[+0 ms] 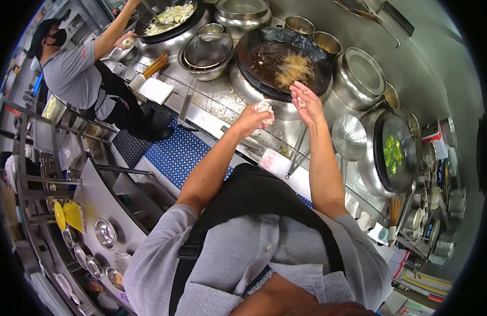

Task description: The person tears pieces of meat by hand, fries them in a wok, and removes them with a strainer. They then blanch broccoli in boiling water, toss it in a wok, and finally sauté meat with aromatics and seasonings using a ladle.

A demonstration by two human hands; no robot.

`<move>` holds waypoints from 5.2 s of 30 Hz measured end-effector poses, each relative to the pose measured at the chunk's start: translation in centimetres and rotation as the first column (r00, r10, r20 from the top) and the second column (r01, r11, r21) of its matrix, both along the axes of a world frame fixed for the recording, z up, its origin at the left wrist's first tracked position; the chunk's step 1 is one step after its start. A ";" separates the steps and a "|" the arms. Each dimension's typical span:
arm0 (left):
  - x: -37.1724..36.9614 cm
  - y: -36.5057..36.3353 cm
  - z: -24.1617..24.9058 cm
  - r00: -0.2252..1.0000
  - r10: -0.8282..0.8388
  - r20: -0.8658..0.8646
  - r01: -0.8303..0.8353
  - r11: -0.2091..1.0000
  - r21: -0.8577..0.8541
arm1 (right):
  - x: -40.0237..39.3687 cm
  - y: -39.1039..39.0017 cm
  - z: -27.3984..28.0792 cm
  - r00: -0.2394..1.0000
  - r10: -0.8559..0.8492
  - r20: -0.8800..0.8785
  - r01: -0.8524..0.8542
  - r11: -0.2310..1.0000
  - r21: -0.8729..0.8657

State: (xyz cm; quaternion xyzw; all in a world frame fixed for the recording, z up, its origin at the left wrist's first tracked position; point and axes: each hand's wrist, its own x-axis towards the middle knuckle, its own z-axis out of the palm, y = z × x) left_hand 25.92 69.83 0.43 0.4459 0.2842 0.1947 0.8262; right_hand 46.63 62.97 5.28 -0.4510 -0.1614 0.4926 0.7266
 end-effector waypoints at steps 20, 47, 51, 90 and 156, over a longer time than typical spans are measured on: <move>0.3 -0.2 -1.5 0.978 0.024 0.207 -0.004 0.995 -0.098 | 5.8 3.4 -2.0 -0.146 0.305 0.941 0.425 0.878 -0.218; 1.8 0.9 -1.4 0.981 0.148 0.127 -0.142 0.988 -0.052 | 1.3 -4.1 -3.2 0.955 0.200 0.221 -0.213 0.976 0.037; 1.3 0.7 -1.2 0.974 0.214 0.076 -0.207 0.974 -0.088 | 2.0 -4.1 -3.0 0.983 0.170 -0.074 -0.166 0.984 0.057; 3.0 -0.2 -1.7 0.993 -0.016 0.113 -0.002 0.988 0.155 | -1.2 -2.1 -0.5 0.586 0.391 0.710 -0.310 0.917 -0.250; -0.9 3.4 -0.1 0.972 0.211 0.107 -0.212 0.977 -0.003 | 5.7 -8.4 -10.0 0.979 0.130 0.155 -0.108 0.984 -0.145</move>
